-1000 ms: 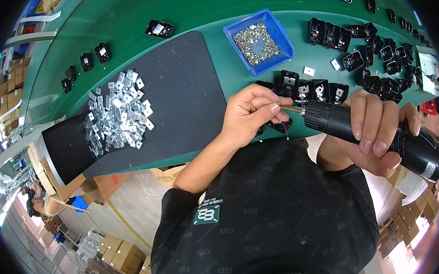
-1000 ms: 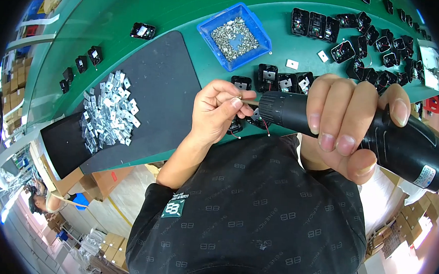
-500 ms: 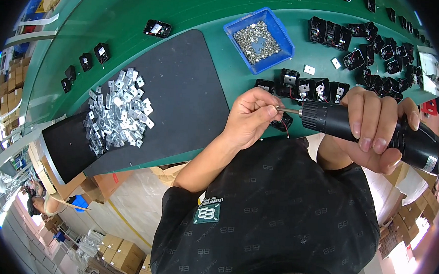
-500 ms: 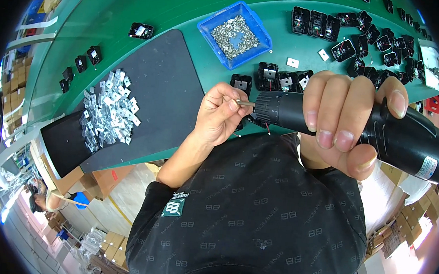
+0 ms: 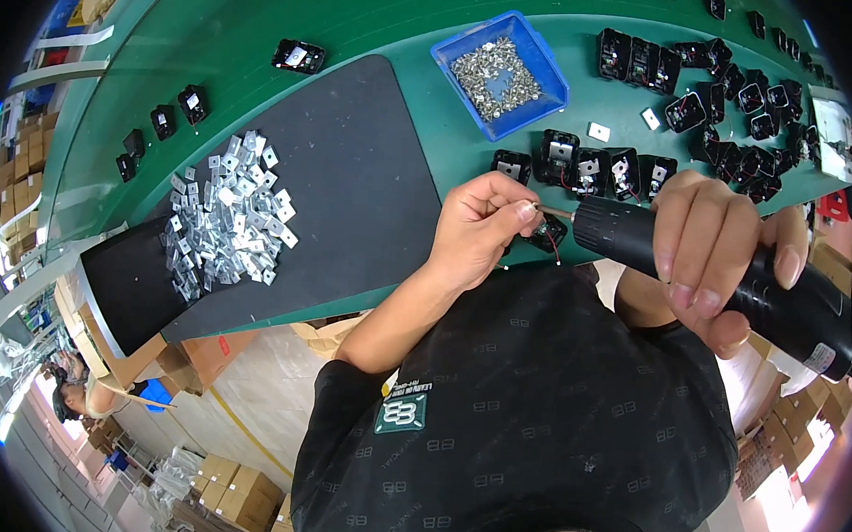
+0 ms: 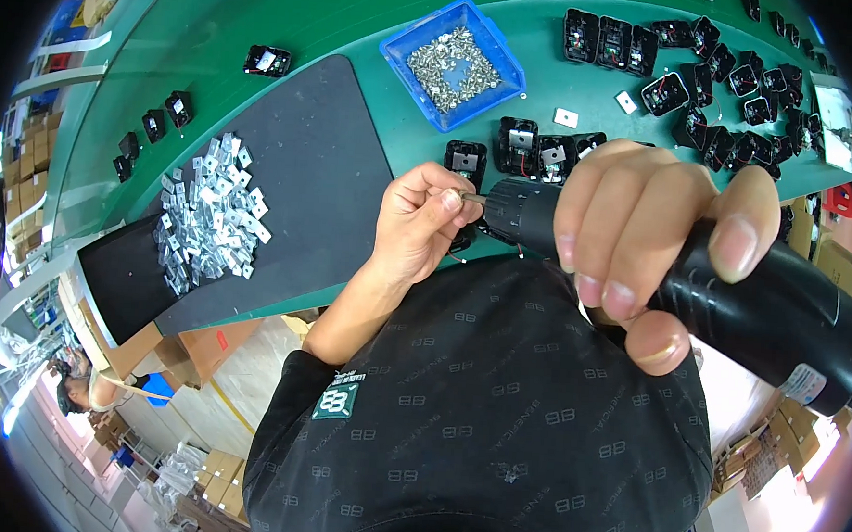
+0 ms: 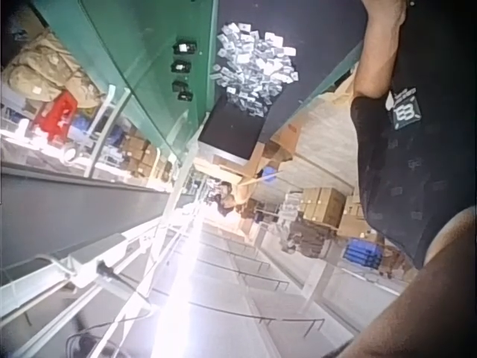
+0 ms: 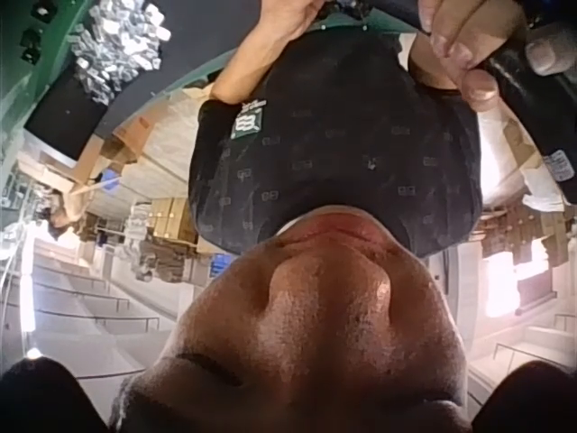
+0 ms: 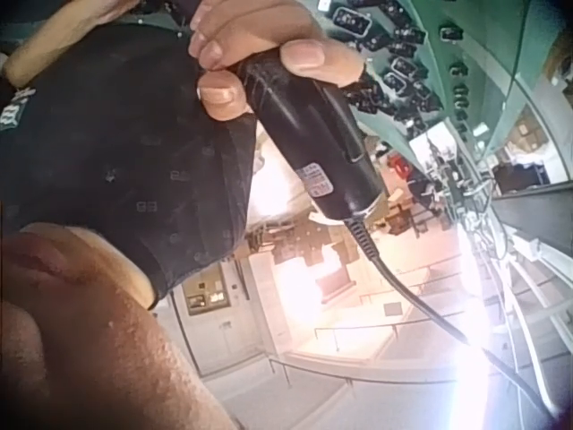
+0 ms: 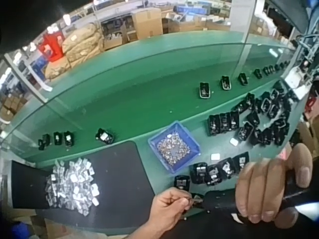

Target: The person assembles small electronic components by securing screws into a housing with an electric screwdriver.

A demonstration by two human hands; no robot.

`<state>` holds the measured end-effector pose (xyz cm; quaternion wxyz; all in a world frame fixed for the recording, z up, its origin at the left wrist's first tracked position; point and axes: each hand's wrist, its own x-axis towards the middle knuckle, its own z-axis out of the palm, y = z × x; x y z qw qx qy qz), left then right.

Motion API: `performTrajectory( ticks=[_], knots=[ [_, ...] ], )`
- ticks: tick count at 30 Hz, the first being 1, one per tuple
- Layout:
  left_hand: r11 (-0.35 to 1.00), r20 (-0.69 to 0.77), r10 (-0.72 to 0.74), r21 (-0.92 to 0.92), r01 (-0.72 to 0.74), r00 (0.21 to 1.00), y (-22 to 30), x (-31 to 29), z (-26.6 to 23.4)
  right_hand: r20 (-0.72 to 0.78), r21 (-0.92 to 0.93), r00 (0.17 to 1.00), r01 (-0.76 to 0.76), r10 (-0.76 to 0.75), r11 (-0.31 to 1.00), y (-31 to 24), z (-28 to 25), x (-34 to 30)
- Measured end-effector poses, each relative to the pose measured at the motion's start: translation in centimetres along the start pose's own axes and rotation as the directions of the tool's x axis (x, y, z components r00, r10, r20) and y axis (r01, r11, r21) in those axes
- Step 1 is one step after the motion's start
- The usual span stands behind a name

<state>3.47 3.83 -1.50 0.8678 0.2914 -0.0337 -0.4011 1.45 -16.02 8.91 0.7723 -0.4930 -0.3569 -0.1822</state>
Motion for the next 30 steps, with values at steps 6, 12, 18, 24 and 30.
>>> performTrajectory(
  ticks=[6,12,18,24,30],
  knots=[
    [0.989,-0.017,-0.031,0.141,0.033,0.999,0.4,-0.1,-0.2,0.075,0.074,0.996,0.042,-0.047,0.996,0.7,-0.4,0.1],
    [0.895,-0.031,0.122,0.435,-0.096,0.992,1.6,-0.8,0.0,-0.041,0.056,0.999,0.029,-0.026,0.998,1.1,0.1,-0.3],
    [0.015,0.288,0.468,0.943,-0.333,0.835,3.6,-4.3,-4.6,-0.053,0.049,0.998,0.018,-0.016,0.999,1.0,-0.5,-0.6],
    [-0.295,0.173,0.088,0.945,-0.141,0.981,1.6,-6.1,-4.5,-0.012,0.078,1.000,-0.021,0.022,0.997,1.7,-0.2,-0.4],
    [-0.270,0.182,0.172,0.954,-0.132,0.968,-0.1,-5.6,-4.8,-0.154,0.054,0.986,-0.060,0.068,0.997,1.9,1.5,-0.6]
  ],
)
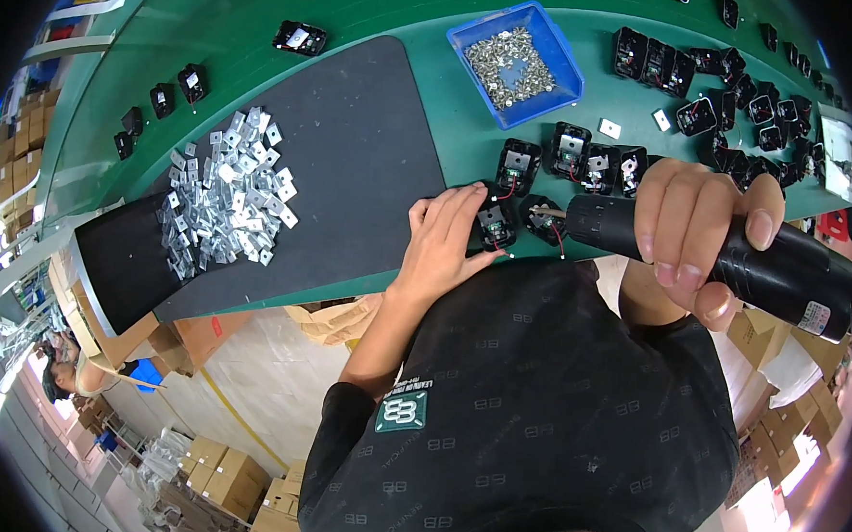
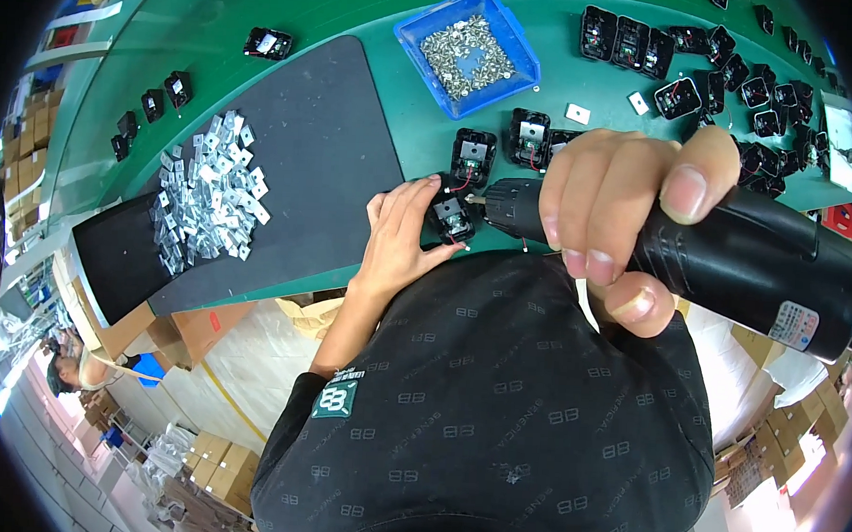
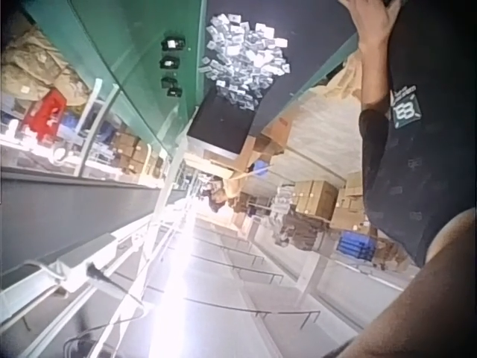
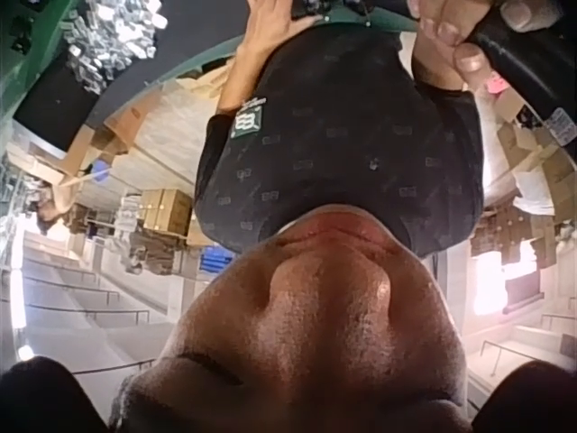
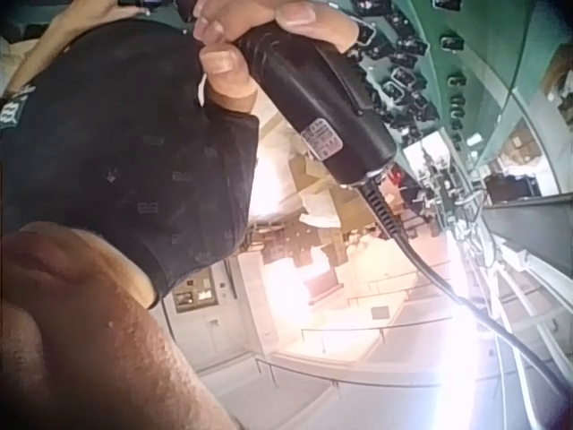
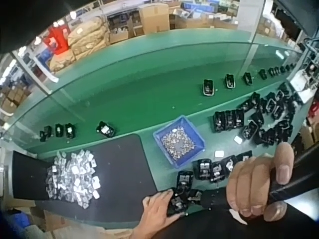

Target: The person assembles small electronic components by securing screws into a housing with an electric screwdriver.

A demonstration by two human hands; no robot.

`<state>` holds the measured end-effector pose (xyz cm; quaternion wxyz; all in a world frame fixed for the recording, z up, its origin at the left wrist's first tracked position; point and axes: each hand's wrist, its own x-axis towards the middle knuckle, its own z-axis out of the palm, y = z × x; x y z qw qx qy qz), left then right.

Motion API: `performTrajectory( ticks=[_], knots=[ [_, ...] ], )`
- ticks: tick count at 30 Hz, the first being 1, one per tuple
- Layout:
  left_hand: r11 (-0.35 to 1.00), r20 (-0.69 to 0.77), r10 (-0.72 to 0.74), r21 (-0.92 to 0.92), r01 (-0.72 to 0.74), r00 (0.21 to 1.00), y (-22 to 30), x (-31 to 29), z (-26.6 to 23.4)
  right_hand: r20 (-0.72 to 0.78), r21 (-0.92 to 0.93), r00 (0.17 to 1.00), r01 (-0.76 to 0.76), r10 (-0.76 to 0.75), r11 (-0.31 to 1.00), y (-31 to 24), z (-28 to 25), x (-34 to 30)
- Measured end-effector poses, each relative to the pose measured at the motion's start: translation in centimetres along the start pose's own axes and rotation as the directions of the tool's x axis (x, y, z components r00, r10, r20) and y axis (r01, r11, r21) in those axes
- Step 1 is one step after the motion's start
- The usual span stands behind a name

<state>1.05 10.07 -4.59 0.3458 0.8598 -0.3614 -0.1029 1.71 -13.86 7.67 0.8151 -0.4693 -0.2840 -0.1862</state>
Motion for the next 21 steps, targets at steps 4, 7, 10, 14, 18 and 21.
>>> performTrajectory(
  ticks=[4,7,10,14,18,21],
  knots=[
    [0.984,-0.080,0.021,-0.176,-0.035,0.997,0.2,0.1,-0.7,-0.012,0.013,0.999,-0.040,0.041,0.999,0.0,0.2,-0.4],
    [0.967,-0.119,0.046,-0.243,-0.074,0.992,0.4,0.3,-1.3,-0.038,0.044,0.996,-0.076,0.077,0.996,0.9,1.0,-1.0],
    [0.959,-0.147,0.093,-0.254,-0.129,0.985,0.6,0.8,-1.8,-0.067,0.036,0.994,-0.088,0.091,0.995,1.4,1.4,-1.4],
    [0.938,-0.172,0.109,-0.307,-0.159,0.979,0.9,1.3,-2.0,0.031,0.115,0.995,-0.102,0.099,0.988,1.2,0.8,-1.4],
    [0.895,-0.245,0.202,-0.348,-0.280,0.948,1.6,1.9,-1.7,-0.002,0.114,0.992,-0.123,0.124,0.986,1.3,1.1,-1.8],
    [0.880,-0.256,0.210,-0.371,-0.297,0.944,2.0,2.3,-1.6,-0.010,0.102,0.992,-0.125,0.126,0.987,1.2,1.2,-1.8]
  ],
)
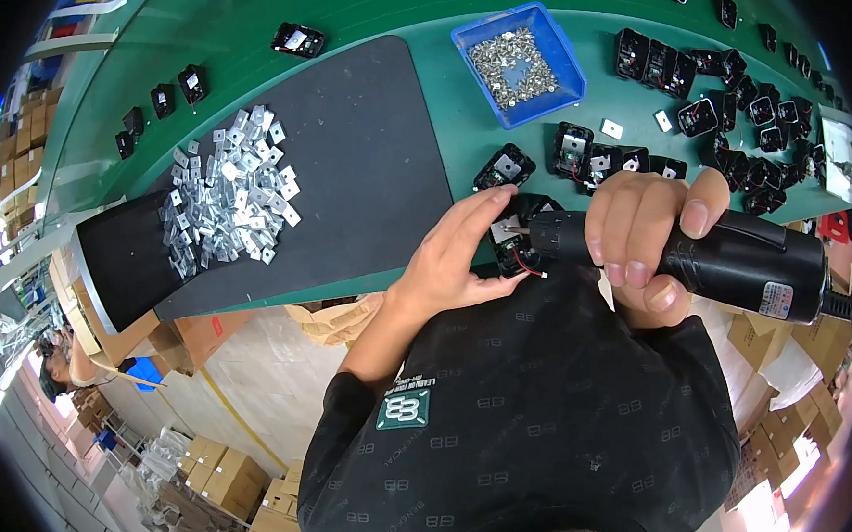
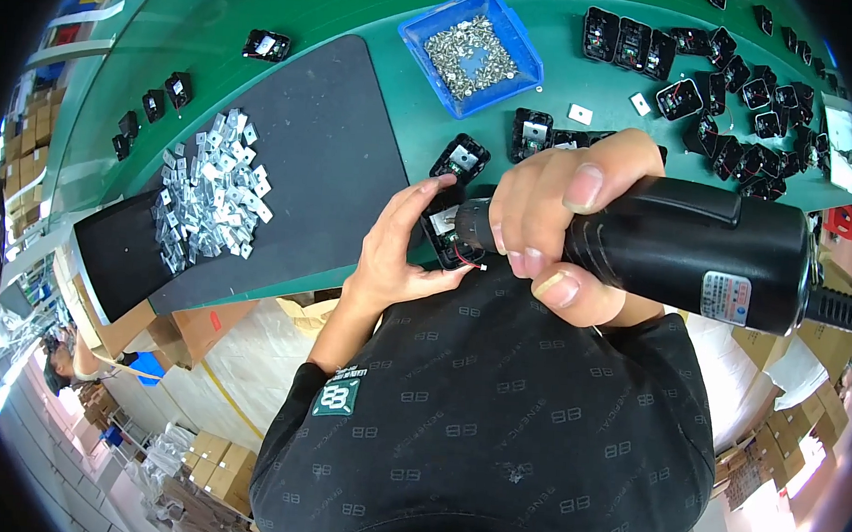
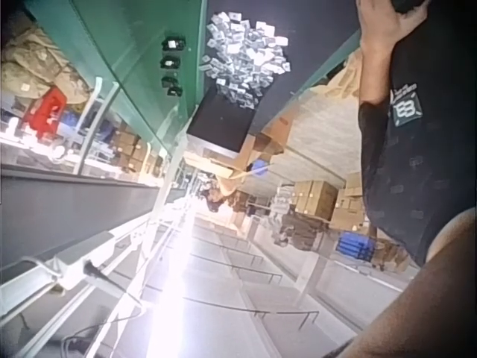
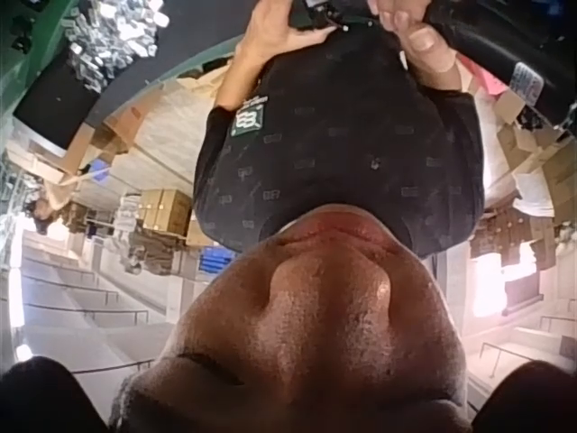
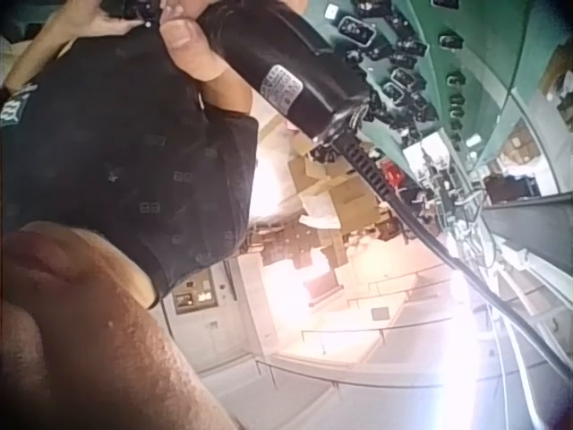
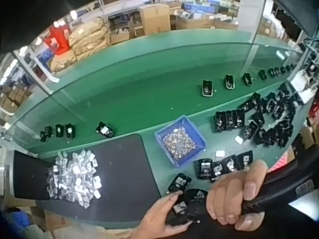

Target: The person assembles small electronic components by securing screws into a housing with an electric screwdriver.

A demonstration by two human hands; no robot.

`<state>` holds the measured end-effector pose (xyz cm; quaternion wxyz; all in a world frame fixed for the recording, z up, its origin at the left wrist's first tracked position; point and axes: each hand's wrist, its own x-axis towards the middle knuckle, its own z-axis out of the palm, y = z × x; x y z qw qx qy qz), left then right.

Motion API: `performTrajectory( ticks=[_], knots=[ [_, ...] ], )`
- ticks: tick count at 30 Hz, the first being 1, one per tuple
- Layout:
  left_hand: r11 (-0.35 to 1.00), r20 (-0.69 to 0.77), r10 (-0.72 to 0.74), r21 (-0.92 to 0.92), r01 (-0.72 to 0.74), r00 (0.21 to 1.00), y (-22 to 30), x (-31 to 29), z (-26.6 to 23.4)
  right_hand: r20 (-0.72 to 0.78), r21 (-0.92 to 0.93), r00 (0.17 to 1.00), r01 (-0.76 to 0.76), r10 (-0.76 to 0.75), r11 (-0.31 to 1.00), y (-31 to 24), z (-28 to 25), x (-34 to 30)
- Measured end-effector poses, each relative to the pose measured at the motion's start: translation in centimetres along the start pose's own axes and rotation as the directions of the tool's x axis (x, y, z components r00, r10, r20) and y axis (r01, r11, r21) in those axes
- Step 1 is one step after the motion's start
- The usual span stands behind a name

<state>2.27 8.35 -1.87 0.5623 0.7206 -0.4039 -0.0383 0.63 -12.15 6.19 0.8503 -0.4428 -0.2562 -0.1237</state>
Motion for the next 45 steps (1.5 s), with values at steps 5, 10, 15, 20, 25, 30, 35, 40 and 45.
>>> performTrajectory(
  ticks=[5,10,15,20,25,30,35,40,45],
  knots=[
    [1.000,-0.006,0.013,0.028,-0.013,1.000,0.3,0.1,-0.1,0.021,-0.001,1.000,0.009,-0.009,1.000,-0.2,0.0,0.1],
    [0.999,0.007,0.032,0.012,-0.032,0.999,0.2,0.7,0.1,0.024,-0.037,1.000,0.013,-0.012,0.999,-0.7,-0.3,0.2],
    [0.998,-0.010,0.039,0.039,-0.039,0.999,0.3,0.7,-0.3,-0.002,-0.015,1.000,0.008,-0.008,1.000,-0.3,0.0,0.3],
    [0.999,0.018,0.030,0.028,-0.031,0.999,1.0,1.5,-0.6,0.048,-0.014,0.999,0.001,0.000,1.000,-0.5,-0.2,0.7],
    [0.997,0.040,0.074,-0.011,-0.074,0.996,0.9,1.8,-1.6,0.118,-0.003,0.992,0.042,-0.041,0.999,-0.1,0.0,0.8],
    [0.991,0.069,0.103,-0.089,-0.097,0.992,0.8,2.5,-1.0,0.192,0.050,0.978,0.067,-0.075,0.997,-0.6,0.0,1.3],
    [0.997,0.171,0.004,-0.072,0.009,0.985,0.5,3.5,-0.4,0.222,-0.074,0.969,0.133,-0.113,0.988,-1.5,0.0,1.6],
    [0.891,0.140,-0.070,0.454,-0.001,0.988,-2.8,6.9,-3.9,0.123,0.142,0.961,0.231,-0.249,0.963,-6.8,-2.0,2.5],
    [0.867,-0.211,-0.194,0.420,0.268,0.958,-9.7,12.7,-6.8,0.126,-0.361,0.970,0.240,-0.208,0.901,-7.8,-3.9,1.1]
  ],
)
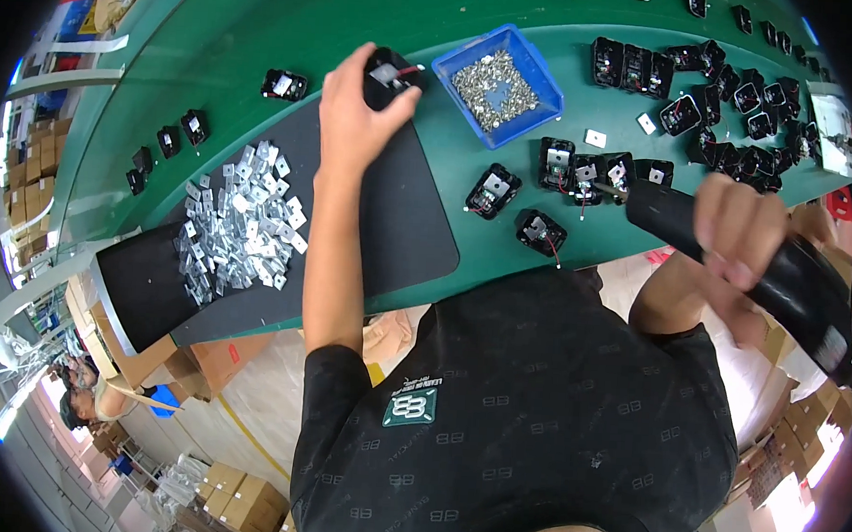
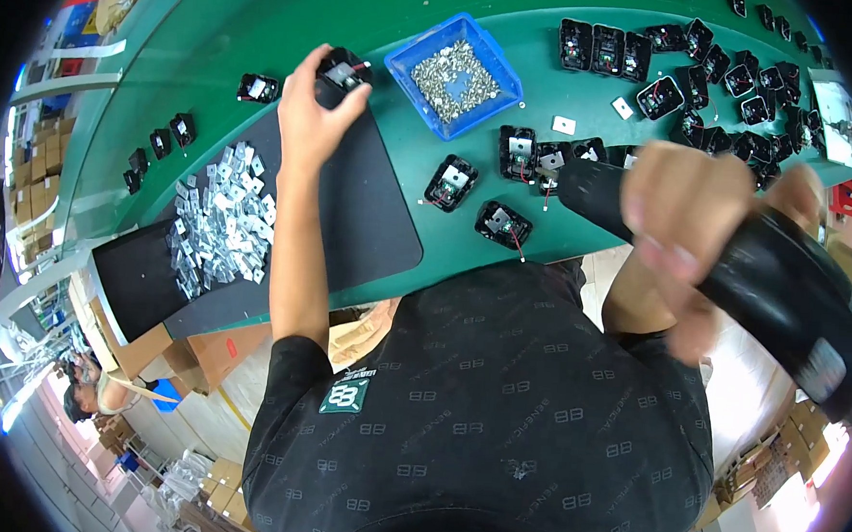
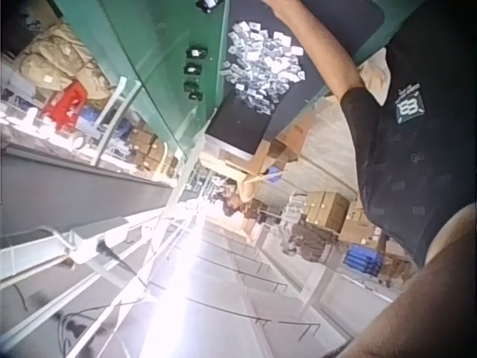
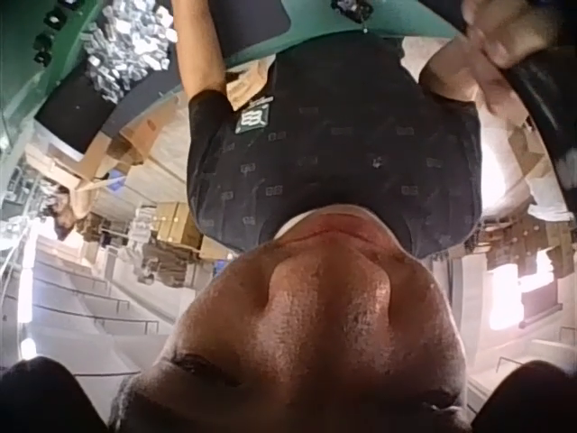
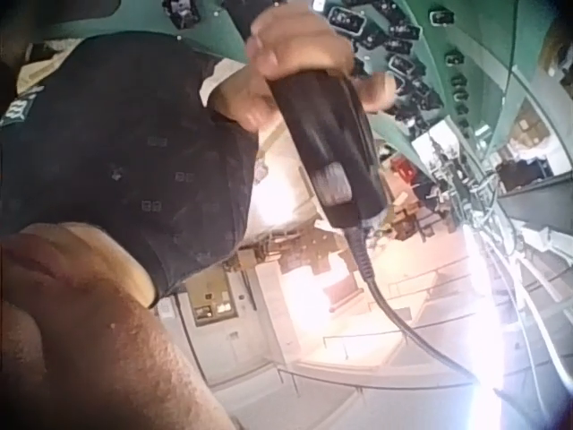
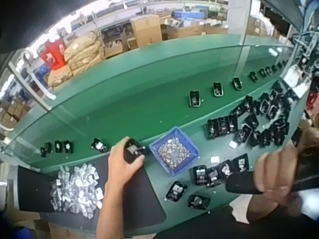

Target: The person assembles small electronic components by securing screws into a housing with an electric screwdriver.

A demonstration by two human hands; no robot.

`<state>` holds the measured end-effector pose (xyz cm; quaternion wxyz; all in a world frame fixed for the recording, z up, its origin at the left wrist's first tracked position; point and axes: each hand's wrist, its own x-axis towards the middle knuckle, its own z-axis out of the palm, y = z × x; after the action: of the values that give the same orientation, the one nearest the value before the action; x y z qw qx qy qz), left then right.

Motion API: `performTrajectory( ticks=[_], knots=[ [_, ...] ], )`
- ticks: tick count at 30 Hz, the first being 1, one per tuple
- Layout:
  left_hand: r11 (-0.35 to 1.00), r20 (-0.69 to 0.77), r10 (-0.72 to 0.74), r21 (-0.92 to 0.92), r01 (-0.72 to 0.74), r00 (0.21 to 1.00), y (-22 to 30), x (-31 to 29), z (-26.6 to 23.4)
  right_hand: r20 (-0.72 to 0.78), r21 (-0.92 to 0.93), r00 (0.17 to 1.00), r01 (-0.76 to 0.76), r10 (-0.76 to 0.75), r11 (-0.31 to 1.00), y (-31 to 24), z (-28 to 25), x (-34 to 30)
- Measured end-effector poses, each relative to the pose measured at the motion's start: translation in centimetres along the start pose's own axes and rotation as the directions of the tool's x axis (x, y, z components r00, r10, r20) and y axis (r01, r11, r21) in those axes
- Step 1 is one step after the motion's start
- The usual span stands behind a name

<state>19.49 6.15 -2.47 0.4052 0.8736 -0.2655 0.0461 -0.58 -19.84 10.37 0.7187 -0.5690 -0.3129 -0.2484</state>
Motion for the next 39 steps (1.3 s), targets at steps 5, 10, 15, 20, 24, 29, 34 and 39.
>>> performTrajectory(
  ticks=[5,10,15,20,24,29,34,39],
  knots=[
    [0.997,-0.099,0.076,0.023,-0.074,0.992,-4.6,3.2,-0.8,-0.393,-0.167,0.856,-0.426,0.336,0.889,2.4,4.2,-3.0],
    [1.000,-0.005,0.012,-0.003,-0.012,1.000,-7.6,3.0,1.1,-0.434,-0.128,0.751,-0.598,0.498,0.791,2.2,2.0,-6.4],
    [0.961,0.119,-0.156,0.249,0.122,0.981,-5.7,1.8,-0.1,-0.303,-0.083,0.923,-0.271,0.235,0.959,3.9,1.1,-8.1],
    [0.964,-0.010,0.265,-0.010,-0.266,0.964,1.0,0.8,0.1,-0.355,0.138,0.918,-0.135,0.176,0.981,5.5,2.5,-7.4],
    [0.875,0.316,0.457,0.008,-0.485,0.831,5.1,-0.2,2.6,-0.249,0.387,0.888,-0.275,0.387,0.880,5.6,3.0,-6.9],
    [0.810,0.550,0.326,0.257,-0.527,0.769,6.6,0.7,4.6,-0.263,0.250,0.845,-0.406,0.466,0.879,4.7,3.2,-6.0],
    [0.831,0.707,0.106,0.324,-0.452,0.700,5.9,2.0,5.5,-0.295,0.214,0.855,-0.376,0.427,0.901,5.0,3.3,-5.9],
    [0.828,0.731,0.139,0.284,-0.483,0.668,5.6,1.7,6.5,-0.308,0.232,0.850,-0.369,0.428,0.900,4.6,3.3,-5.8]
  ],
)
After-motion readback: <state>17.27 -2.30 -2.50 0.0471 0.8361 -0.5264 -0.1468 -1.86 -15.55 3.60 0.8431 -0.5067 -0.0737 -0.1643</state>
